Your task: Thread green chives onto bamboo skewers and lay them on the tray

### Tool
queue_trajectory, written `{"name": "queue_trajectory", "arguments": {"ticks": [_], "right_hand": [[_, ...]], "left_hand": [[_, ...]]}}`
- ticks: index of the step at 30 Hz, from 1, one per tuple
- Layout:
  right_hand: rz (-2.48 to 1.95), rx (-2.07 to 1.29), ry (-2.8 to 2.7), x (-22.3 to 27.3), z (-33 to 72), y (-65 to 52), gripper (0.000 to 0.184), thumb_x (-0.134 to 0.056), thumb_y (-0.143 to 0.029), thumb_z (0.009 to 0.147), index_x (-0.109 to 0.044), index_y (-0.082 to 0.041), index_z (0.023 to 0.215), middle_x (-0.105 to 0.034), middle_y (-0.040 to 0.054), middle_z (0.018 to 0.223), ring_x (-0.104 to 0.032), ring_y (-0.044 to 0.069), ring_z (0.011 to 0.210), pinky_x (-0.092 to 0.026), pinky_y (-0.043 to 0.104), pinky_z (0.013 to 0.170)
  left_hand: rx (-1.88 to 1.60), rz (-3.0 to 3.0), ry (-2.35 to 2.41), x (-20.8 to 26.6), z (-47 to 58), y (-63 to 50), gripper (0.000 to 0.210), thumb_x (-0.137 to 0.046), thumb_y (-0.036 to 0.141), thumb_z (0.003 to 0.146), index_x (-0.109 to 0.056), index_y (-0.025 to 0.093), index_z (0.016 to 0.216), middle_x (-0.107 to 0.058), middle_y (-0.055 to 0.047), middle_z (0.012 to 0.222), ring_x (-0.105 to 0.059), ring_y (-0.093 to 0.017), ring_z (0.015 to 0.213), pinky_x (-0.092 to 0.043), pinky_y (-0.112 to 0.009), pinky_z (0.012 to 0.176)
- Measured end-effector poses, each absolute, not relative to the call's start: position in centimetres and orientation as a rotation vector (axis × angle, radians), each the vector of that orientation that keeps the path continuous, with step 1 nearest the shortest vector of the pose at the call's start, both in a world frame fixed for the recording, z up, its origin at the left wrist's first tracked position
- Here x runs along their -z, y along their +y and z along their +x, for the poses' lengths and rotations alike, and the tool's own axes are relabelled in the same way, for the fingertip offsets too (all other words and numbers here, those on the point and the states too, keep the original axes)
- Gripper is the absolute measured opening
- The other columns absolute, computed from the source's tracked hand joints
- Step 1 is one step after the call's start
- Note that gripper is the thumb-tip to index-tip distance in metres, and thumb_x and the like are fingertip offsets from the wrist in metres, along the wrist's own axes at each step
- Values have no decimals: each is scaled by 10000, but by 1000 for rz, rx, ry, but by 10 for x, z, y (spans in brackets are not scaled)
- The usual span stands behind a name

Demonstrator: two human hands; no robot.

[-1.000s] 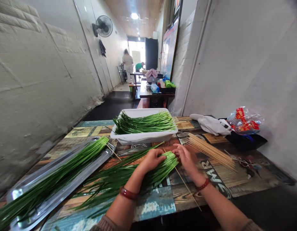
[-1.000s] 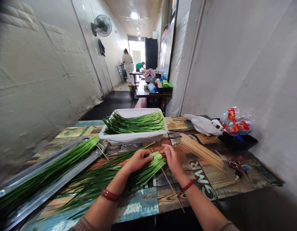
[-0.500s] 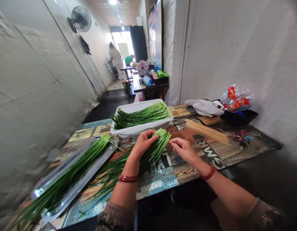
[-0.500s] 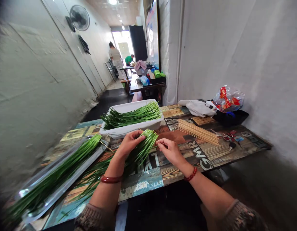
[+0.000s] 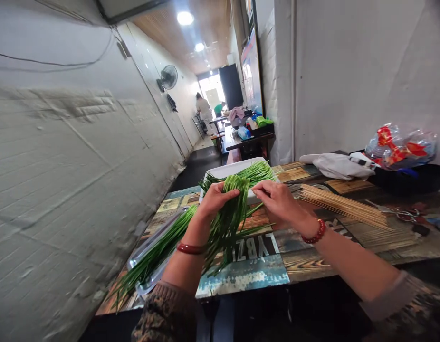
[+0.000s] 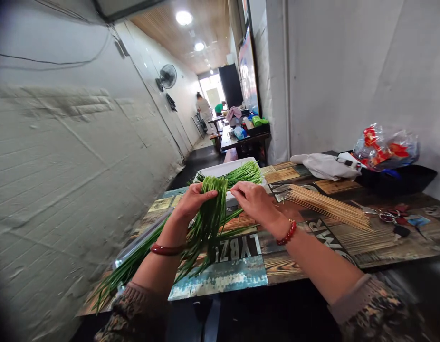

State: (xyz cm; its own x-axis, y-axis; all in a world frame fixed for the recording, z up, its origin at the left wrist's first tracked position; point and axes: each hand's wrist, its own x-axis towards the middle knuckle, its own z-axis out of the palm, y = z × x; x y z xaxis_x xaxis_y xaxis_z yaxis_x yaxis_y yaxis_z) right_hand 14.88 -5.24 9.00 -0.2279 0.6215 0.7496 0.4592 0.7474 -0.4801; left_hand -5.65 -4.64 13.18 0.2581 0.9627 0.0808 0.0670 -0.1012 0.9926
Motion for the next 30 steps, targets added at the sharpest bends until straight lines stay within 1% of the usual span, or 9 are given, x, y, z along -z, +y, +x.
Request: {"name": "queue_trajectory", "arguments": {"ticks": [5, 9, 13, 16, 22, 27, 30], "right_hand": [[-806, -177, -1920, -110, 145, -55, 207, -481, -214, 928, -640, -192, 798, -674, 53, 757, -616, 186, 720, -427, 298, 686], [-757, -236, -1952, -113, 149, -54, 196, -497, -217, 914, -645, -197, 787, -678, 40, 762, -619, 178, 732, -430, 287, 687], [-739, -253, -1998, -127, 155, -57, 199, -517, -235, 907, -662, -194, 778, -683, 19, 734, -621, 159, 697, -424, 267, 657], [-737, -216, -2019, -143, 155, -63, 190, -528, -239, 906, -673, -189, 794, -699, 28, 768, -632, 167, 722, -423, 273, 675], [-776, -91, -2051, -155, 151, -70, 189, -508, -241, 921, -645, -180, 805, -692, 65, 802, -630, 194, 773, -419, 295, 710], [-753, -72, -2073, -154, 150, -74, 195, -492, -219, 916, -618, -186, 770, -664, 56, 739, -605, 184, 714, -398, 289, 668], [-748, -91, -2076, -155, 149, -75, 195, -502, -210, 901, -607, -190, 738, -643, 37, 687, -586, 169, 663, -384, 280, 636]], "left_hand": [[-1135, 1415, 1036, -137, -53, -57, 330, -841, 343, 578, -708, 103, 761, -684, -17, 667, -579, -117, 555, -473, -249, 574], [-1123, 1445, 1038, -136, -54, -61, 320, -822, 359, 611, -701, 104, 761, -664, -7, 632, -554, -103, 524, -439, -227, 530], [-1087, 1482, 930, -146, -59, -64, 349, -823, 352, 624, -723, 103, 846, -706, -32, 741, -598, -113, 603, -471, -234, 609], [-1108, 1492, 871, -159, -58, -67, 374, -837, 341, 602, -730, 96, 865, -721, -53, 792, -620, -130, 645, -486, -246, 645], [-1236, 1444, 874, -172, -47, -76, 358, -843, 322, 587, -729, 110, 851, -716, -38, 756, -610, -125, 620, -496, -254, 643], [-1244, 1436, 890, -165, -44, -75, 328, -845, 327, 581, -720, 108, 791, -705, -34, 747, -594, -116, 613, -480, -241, 620], [-1243, 1460, 883, -161, -42, -74, 336, -842, 325, 587, -726, 113, 822, -710, -33, 775, -599, -116, 638, -478, -238, 634]]}}
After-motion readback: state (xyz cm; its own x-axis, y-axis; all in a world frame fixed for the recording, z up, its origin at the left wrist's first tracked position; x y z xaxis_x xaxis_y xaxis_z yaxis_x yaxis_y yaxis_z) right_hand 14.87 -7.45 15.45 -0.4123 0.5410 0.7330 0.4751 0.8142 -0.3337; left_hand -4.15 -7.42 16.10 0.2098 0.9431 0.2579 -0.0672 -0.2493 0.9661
